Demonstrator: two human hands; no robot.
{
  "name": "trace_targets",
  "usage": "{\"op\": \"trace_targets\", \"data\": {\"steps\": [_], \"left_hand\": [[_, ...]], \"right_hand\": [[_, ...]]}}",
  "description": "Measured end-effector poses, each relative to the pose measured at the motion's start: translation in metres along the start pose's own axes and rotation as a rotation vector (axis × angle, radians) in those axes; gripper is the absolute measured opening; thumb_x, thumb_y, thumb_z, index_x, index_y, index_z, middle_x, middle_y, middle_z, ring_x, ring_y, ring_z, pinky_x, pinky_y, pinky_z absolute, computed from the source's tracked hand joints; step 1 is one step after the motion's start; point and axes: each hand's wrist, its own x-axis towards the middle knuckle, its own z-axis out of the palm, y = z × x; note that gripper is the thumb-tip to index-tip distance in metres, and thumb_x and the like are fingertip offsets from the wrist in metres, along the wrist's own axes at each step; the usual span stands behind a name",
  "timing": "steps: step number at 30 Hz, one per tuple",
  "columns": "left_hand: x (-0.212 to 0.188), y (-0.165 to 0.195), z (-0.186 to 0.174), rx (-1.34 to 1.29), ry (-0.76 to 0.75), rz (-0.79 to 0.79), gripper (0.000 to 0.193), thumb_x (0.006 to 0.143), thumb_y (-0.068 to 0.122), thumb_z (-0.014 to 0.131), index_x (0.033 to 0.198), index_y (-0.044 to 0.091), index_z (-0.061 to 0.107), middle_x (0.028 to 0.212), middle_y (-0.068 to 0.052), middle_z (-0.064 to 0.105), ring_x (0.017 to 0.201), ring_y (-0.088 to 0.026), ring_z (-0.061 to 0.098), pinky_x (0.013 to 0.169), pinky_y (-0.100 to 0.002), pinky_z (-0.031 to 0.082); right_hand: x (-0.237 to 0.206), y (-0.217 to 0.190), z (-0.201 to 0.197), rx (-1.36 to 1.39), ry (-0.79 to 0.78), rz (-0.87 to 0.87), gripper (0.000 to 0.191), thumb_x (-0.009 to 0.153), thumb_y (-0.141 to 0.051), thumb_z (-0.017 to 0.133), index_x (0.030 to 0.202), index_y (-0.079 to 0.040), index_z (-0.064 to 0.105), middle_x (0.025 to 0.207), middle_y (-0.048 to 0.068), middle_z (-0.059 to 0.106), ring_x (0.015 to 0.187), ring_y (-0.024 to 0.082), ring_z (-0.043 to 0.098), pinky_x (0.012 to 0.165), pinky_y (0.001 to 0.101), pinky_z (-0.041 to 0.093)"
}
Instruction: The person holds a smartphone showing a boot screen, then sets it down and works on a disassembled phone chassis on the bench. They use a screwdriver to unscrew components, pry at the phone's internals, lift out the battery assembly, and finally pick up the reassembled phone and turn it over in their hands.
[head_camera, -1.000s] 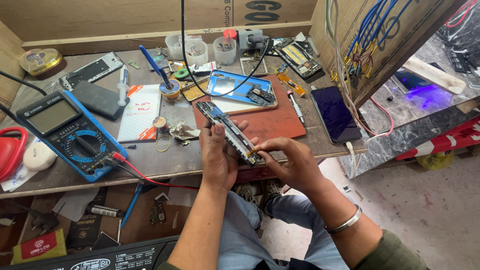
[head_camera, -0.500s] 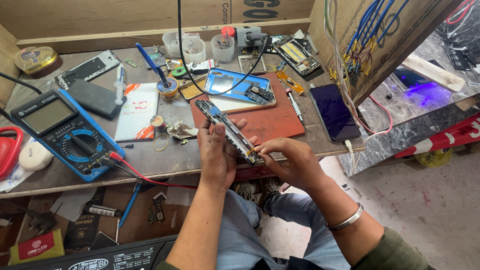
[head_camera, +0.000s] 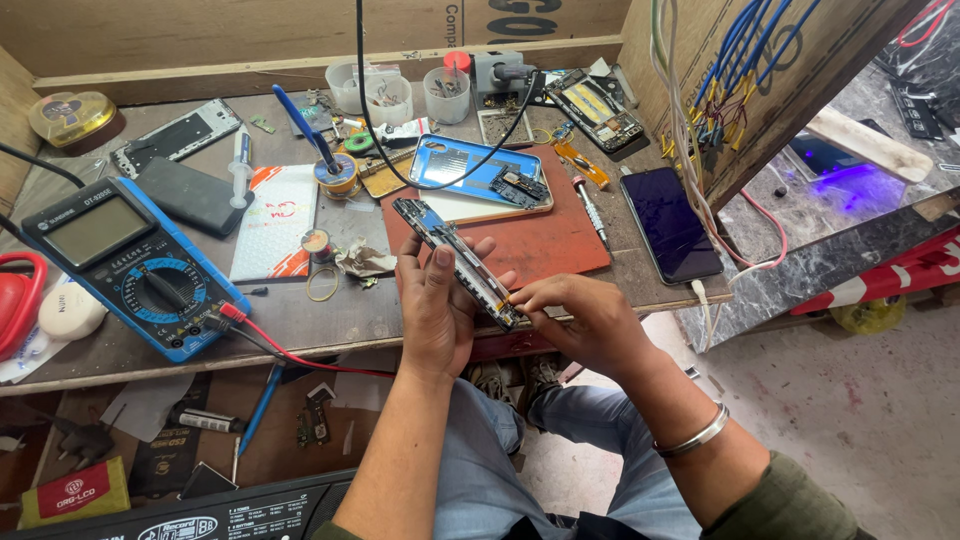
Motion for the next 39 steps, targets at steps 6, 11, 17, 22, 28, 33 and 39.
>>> {"op": "trace_targets", "data": {"steps": [6,11,17,22,28,33,39], "left_hand": [[0.0,0.001,0.002,-0.001,0.0,0.0,0.086,0.091,0.039,0.074,0.151,0.011,0.02,0.119,-0.015,0.056,0.123,-0.031,0.063,0.087,-0.055,0.066],[-0.002,0.002,0.001,-0.001,-0.005,0.007,0.084,0.092,0.04,0.073,0.151,0.011,0.02,0.121,-0.015,0.055,0.124,-0.032,0.063,0.088,-0.055,0.066],[0.0,0.003,0.0,-0.02,-0.05,-0.021,0.069,0.097,0.043,0.066,0.145,0.01,0.03,0.127,-0.018,0.057,0.127,-0.033,0.062,0.09,-0.056,0.064],[-0.001,0.003,-0.003,-0.006,-0.108,-0.051,0.053,0.102,0.048,0.058,0.136,0.009,0.044,0.129,-0.016,0.058,0.128,-0.032,0.061,0.095,-0.055,0.062],[-0.001,0.001,-0.005,-0.045,-0.162,-0.048,0.054,0.106,0.05,0.051,0.136,0.005,0.053,0.13,-0.02,0.063,0.127,-0.032,0.062,0.101,-0.045,0.058],[-0.001,0.001,-0.006,-0.034,-0.166,-0.045,0.056,0.106,0.049,0.052,0.14,0.005,0.045,0.132,-0.02,0.061,0.128,-0.033,0.062,0.101,-0.047,0.059],[0.0,-0.003,-0.006,0.003,-0.15,-0.041,0.063,0.099,0.033,0.067,0.147,0.007,0.036,0.132,-0.019,0.06,0.128,-0.032,0.061,0.099,-0.047,0.058]], "right_hand": [[-0.001,-0.005,0.009,-0.044,0.055,-0.043,0.022,0.087,0.001,0.074,0.101,-0.008,0.06,0.105,0.008,0.076,0.095,0.024,0.076,0.081,0.0343,0.062],[-0.001,-0.01,0.018,-0.105,0.138,-0.025,0.023,0.086,0.001,0.075,0.101,-0.01,0.059,0.103,0.006,0.076,0.093,0.024,0.076,0.079,0.0345,0.061],[0.003,-0.014,0.017,-0.049,0.138,-0.018,0.023,0.089,-0.001,0.076,0.106,-0.01,0.063,0.106,0.007,0.077,0.097,0.023,0.077,0.084,0.0342,0.061],[0.008,-0.018,0.018,-0.03,0.117,0.014,0.021,0.089,-0.002,0.079,0.105,-0.009,0.065,0.104,0.007,0.078,0.098,0.024,0.077,0.085,0.0344,0.061],[0.01,-0.022,0.02,0.039,0.121,0.04,0.02,0.091,-0.002,0.078,0.105,-0.006,0.065,0.107,0.009,0.077,0.105,0.024,0.077,0.09,0.0343,0.062],[0.01,-0.028,0.019,0.081,0.18,0.12,0.018,0.093,-0.003,0.077,0.107,-0.006,0.066,0.111,0.009,0.076,0.103,0.021,0.077,0.089,0.032,0.062],[0.015,-0.043,0.015,0.034,0.174,0.219,0.032,0.086,-0.016,0.084,0.112,-0.008,0.068,0.115,0.008,0.069,0.093,0.017,0.068,0.079,0.0297,0.057]]}}
